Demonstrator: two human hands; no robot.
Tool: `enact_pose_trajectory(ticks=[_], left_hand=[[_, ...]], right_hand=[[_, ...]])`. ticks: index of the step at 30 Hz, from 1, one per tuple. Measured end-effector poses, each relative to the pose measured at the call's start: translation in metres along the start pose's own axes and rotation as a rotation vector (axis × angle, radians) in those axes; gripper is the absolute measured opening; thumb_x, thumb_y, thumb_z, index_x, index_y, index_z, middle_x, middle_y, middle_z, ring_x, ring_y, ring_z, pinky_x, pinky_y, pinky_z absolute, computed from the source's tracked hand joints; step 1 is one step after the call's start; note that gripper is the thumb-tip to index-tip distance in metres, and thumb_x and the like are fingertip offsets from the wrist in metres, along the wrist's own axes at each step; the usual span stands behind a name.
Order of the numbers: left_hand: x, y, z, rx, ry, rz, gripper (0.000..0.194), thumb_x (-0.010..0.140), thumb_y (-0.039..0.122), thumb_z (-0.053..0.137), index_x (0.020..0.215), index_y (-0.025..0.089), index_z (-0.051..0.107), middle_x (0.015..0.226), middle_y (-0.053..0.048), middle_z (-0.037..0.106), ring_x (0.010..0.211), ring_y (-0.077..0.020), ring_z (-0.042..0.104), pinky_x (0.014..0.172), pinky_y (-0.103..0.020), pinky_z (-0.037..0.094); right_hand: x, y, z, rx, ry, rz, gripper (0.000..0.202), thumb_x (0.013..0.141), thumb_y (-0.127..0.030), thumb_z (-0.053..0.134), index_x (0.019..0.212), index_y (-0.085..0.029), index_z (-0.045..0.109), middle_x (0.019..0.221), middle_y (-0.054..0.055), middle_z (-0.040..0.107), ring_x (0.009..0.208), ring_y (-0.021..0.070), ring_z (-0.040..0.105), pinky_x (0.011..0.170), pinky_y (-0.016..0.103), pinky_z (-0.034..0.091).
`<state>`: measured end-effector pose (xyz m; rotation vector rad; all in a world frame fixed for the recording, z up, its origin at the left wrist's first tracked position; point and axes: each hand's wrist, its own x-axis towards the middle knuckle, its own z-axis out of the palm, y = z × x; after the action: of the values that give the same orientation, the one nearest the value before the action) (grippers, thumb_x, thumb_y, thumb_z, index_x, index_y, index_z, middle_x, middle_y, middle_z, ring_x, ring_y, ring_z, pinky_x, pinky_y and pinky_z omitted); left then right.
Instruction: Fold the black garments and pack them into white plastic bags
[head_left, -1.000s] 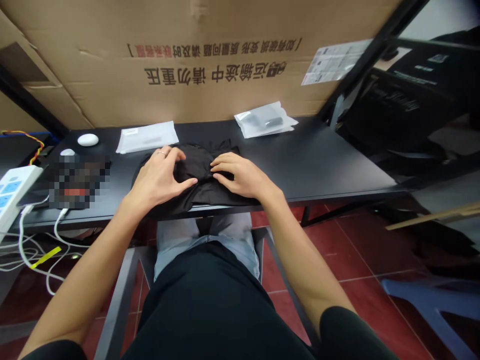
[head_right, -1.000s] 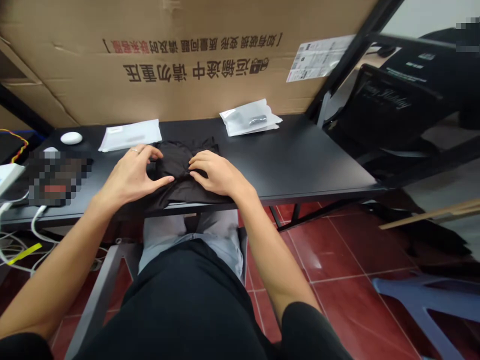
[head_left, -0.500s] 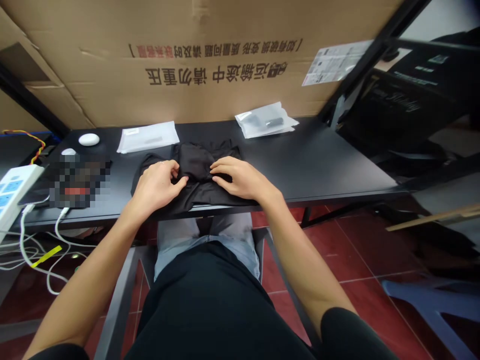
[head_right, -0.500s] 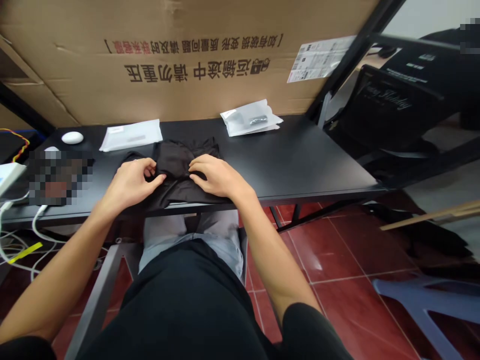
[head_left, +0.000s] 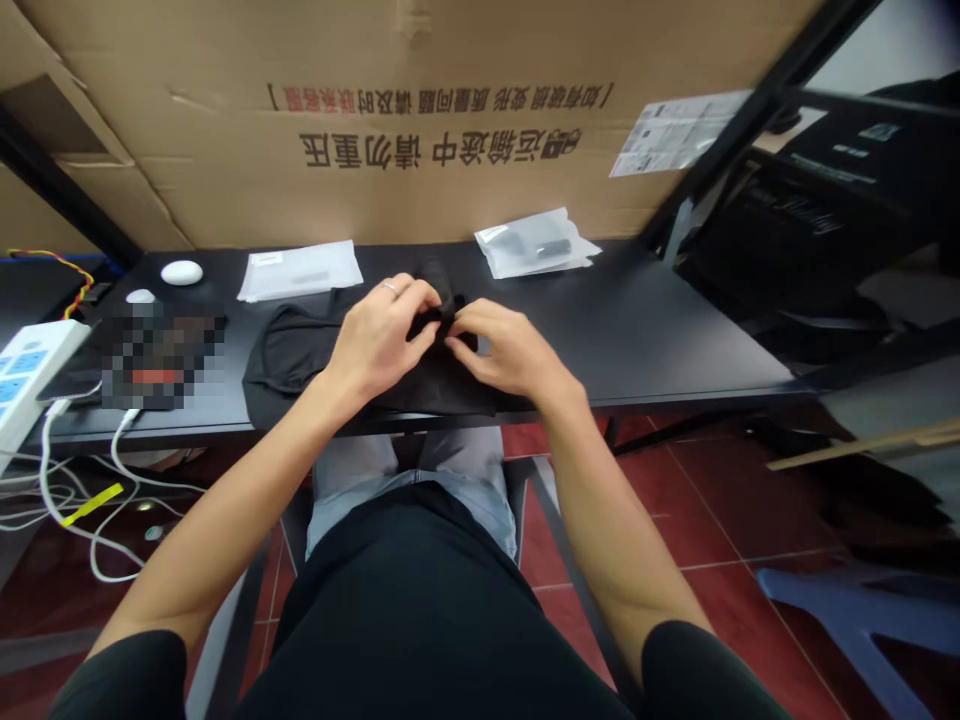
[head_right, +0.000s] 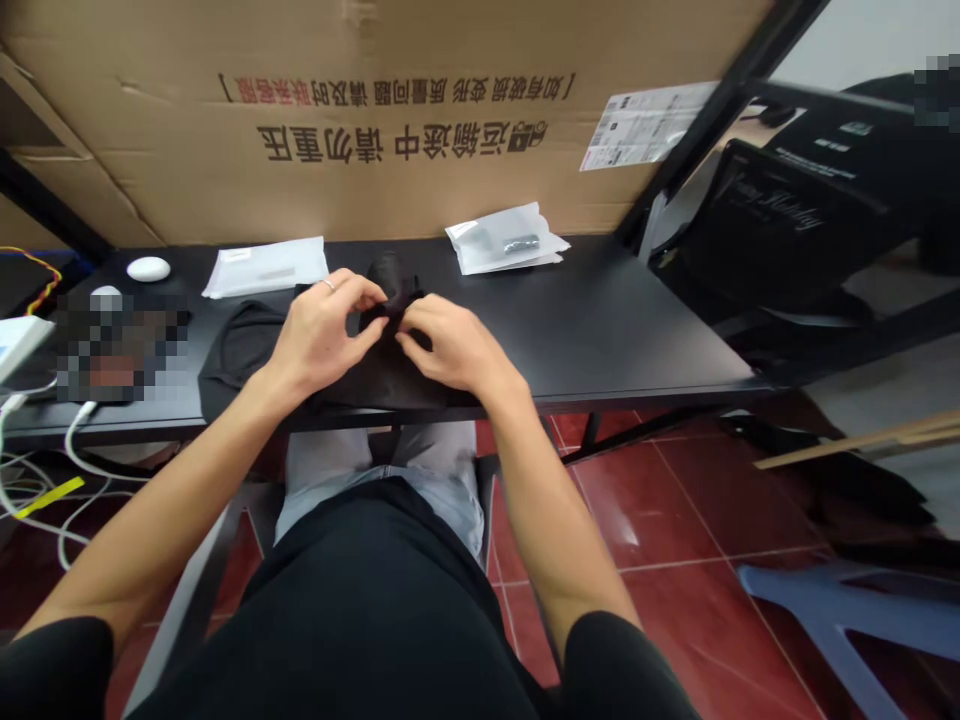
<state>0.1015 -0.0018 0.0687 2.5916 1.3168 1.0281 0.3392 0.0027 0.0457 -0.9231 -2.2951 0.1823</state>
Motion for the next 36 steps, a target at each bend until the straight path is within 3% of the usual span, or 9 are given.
enact_pose_trajectory(ticks=[3,8,12,16,20,25,30,33,36], left_hand=[[0.006,0.008,0.014,0.022,-0.058,0.049,0.019,0.107,0.021,0.07,0.125,0.023,0.076,0.13,-0.01,0.077,0.12,-0.0291,0.077,0.108,-0.043,0.062],[0.01,0.009,0.026,-0.063,-0.118,0.072,0.026,0.103,0.024,0.077,0.129,0.023,0.076,0.132,-0.01,0.079,0.119,-0.0283,0.078,0.106,-0.041,0.062],[0.013,-0.009,0.017,0.014,-0.036,-0.197,0.036,0.104,0.049,0.078,0.124,0.019,0.077,0.124,-0.016,0.08,0.11,-0.0332,0.079,0.101,-0.046,0.063],[0.018,-0.028,0.016,0.033,-0.234,-0.402,0.051,0.103,0.07,0.073,0.089,0.022,0.076,0.091,-0.016,0.081,0.095,-0.0385,0.079,0.089,-0.049,0.061],[0.024,-0.035,0.026,-0.14,-0.265,-0.374,0.04,0.097,0.061,0.083,0.086,0.024,0.071,0.088,-0.01,0.08,0.087,-0.0307,0.077,0.079,-0.041,0.058],[0.031,-0.028,0.037,-0.43,-0.151,-0.439,0.018,0.101,0.032,0.081,0.099,0.023,0.066,0.101,-0.006,0.079,0.095,-0.0244,0.076,0.093,-0.04,0.064],[0.031,-0.01,0.033,-1.161,-0.014,-0.682,0.015,0.111,0.03,0.067,0.099,0.023,0.059,0.094,-0.001,0.071,0.094,-0.0191,0.077,0.095,-0.042,0.07],[0.027,-0.002,0.025,-1.435,-0.01,-0.744,0.02,0.106,0.026,0.071,0.09,0.02,0.062,0.089,-0.001,0.071,0.091,-0.0176,0.077,0.098,-0.043,0.072],[0.02,-0.011,0.013,-1.447,-0.193,-0.691,0.02,0.108,0.035,0.071,0.099,0.017,0.071,0.101,-0.008,0.08,0.094,-0.0212,0.081,0.1,-0.045,0.072]], right_hand=[[-0.007,0.013,-0.013,-0.005,0.087,0.066,0.024,0.099,-0.023,0.068,0.122,-0.027,0.074,0.129,0.011,0.077,0.105,0.033,0.077,0.1,0.052,0.068],[-0.013,0.025,-0.016,0.011,-0.045,0.079,0.062,0.09,-0.016,0.07,0.15,-0.03,0.065,0.167,0.014,0.059,0.118,0.0337,0.078,0.105,0.052,0.069],[-0.015,0.031,-0.015,0.025,-0.122,0.069,0.052,0.091,-0.015,0.068,0.14,-0.028,0.073,0.161,0.013,0.063,0.124,0.0338,0.078,0.108,0.051,0.069],[-0.016,0.034,-0.016,0.032,-0.113,0.064,0.053,0.087,-0.015,0.071,0.138,-0.029,0.075,0.16,0.013,0.065,0.131,0.0353,0.076,0.11,0.053,0.069],[-0.015,0.033,-0.013,0.008,-0.1,0.068,0.048,0.088,-0.016,0.072,0.134,-0.028,0.076,0.159,0.014,0.066,0.132,0.0363,0.076,0.112,0.054,0.068],[-0.013,0.03,-0.012,0.04,-0.069,0.045,0.043,0.095,-0.023,0.075,0.137,-0.028,0.076,0.16,0.015,0.066,0.131,0.0354,0.076,0.112,0.055,0.068],[-0.009,0.021,-0.014,-0.079,0.062,-0.082,0.068,0.094,-0.041,0.091,0.157,-0.03,0.068,0.16,0.016,0.068,0.145,0.0429,0.067,0.123,0.066,0.061],[-0.006,0.016,-0.011,-0.26,0.153,-0.133,0.06,0.098,-0.026,0.084,0.156,-0.032,0.07,0.158,0.014,0.073,0.149,0.0451,0.064,0.128,0.073,0.052],[-0.004,0.017,-0.007,-0.316,0.202,-0.181,0.056,0.098,-0.009,0.07,0.148,-0.033,0.073,0.159,0.01,0.074,0.155,0.0419,0.063,0.13,0.072,0.051]])
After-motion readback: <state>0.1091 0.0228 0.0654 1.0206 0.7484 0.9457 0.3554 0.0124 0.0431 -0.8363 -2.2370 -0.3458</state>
